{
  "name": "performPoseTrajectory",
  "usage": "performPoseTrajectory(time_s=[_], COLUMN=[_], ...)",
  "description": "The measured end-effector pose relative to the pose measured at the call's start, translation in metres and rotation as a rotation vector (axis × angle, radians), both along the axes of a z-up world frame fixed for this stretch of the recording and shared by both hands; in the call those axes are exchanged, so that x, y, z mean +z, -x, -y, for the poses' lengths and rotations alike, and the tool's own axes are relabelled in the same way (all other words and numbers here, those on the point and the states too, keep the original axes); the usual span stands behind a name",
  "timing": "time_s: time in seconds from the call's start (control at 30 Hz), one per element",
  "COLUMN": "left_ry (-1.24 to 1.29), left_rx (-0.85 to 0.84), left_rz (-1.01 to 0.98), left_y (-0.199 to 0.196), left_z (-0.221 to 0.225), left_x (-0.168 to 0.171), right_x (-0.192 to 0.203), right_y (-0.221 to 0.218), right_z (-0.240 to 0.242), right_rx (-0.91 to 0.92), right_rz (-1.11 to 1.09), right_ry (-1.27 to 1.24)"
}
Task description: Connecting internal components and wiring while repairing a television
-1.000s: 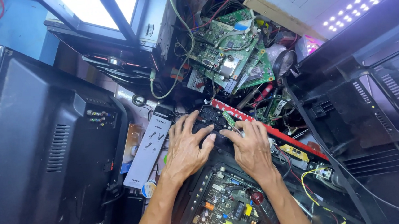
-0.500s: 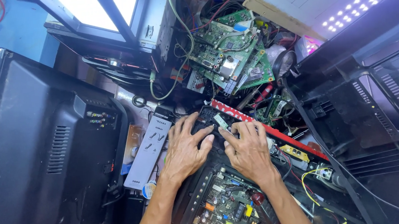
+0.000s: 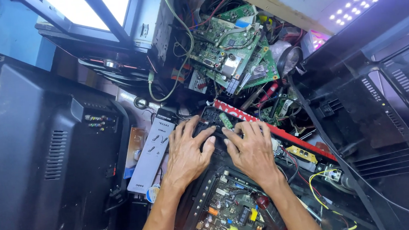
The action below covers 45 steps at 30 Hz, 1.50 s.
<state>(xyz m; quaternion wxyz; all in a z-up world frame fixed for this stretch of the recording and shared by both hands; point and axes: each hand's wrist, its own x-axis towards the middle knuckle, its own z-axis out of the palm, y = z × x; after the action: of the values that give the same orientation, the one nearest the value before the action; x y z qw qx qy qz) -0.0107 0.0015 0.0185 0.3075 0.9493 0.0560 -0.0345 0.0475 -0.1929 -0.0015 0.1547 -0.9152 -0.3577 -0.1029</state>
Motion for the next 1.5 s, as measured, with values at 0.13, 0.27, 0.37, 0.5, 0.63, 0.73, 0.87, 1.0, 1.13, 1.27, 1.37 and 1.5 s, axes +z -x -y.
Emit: performPoseTrajectory(time_s=[0.13,0.27,0.37,0.5,0.63,0.73,0.87,1.0,1.13,1.27,1.37,1.5], left_ry=[-0.026,-0.075,-0.105,-0.222,-0.212,-0.223,-0.214,-0.236,-0.197,-0.158,-0.156,-0.119], left_rx=[-0.006,-0.017,-0.005,-0.025,-0.025,-0.021,-0.021,-0.016,-0.04,-0.018,0.002,0.023], left_rz=[0.001,0.044,0.068,0.113,0.109,0.102,0.083,0.122,0.195,0.175,0.126,0.112], left_y=[0.001,0.004,0.007,0.006,0.002,0.003,0.001,0.001,0.004,0.004,0.002,0.004], left_z=[0.003,0.007,0.008,0.015,0.018,0.021,0.019,0.018,0.018,0.018,0.017,0.015], left_x=[0.003,0.001,0.0,0.001,0.002,0.001,0.003,-0.001,-0.007,-0.006,-0.008,-0.012], right_x=[-0.008,-0.022,-0.024,-0.025,-0.032,-0.033,-0.029,-0.019,-0.019,-0.019,-0.015,-0.014], right_y=[-0.007,-0.019,-0.02,-0.022,-0.023,-0.02,-0.024,-0.02,-0.019,-0.019,-0.019,-0.014], right_z=[-0.005,-0.011,-0.015,-0.016,-0.014,-0.013,-0.015,-0.014,-0.013,-0.012,-0.01,-0.007], right_rx=[0.009,0.036,0.025,0.009,-0.003,-0.01,-0.002,0.01,0.017,0.022,0.031,-0.049], right_rz=[-0.02,-0.002,0.003,0.028,0.058,0.074,0.042,-0.002,-0.003,-0.018,-0.012,-0.027], right_ry=[-0.028,-0.019,-0.02,-0.016,-0.007,0.001,-0.007,-0.006,0.009,0.023,0.024,-0.058])
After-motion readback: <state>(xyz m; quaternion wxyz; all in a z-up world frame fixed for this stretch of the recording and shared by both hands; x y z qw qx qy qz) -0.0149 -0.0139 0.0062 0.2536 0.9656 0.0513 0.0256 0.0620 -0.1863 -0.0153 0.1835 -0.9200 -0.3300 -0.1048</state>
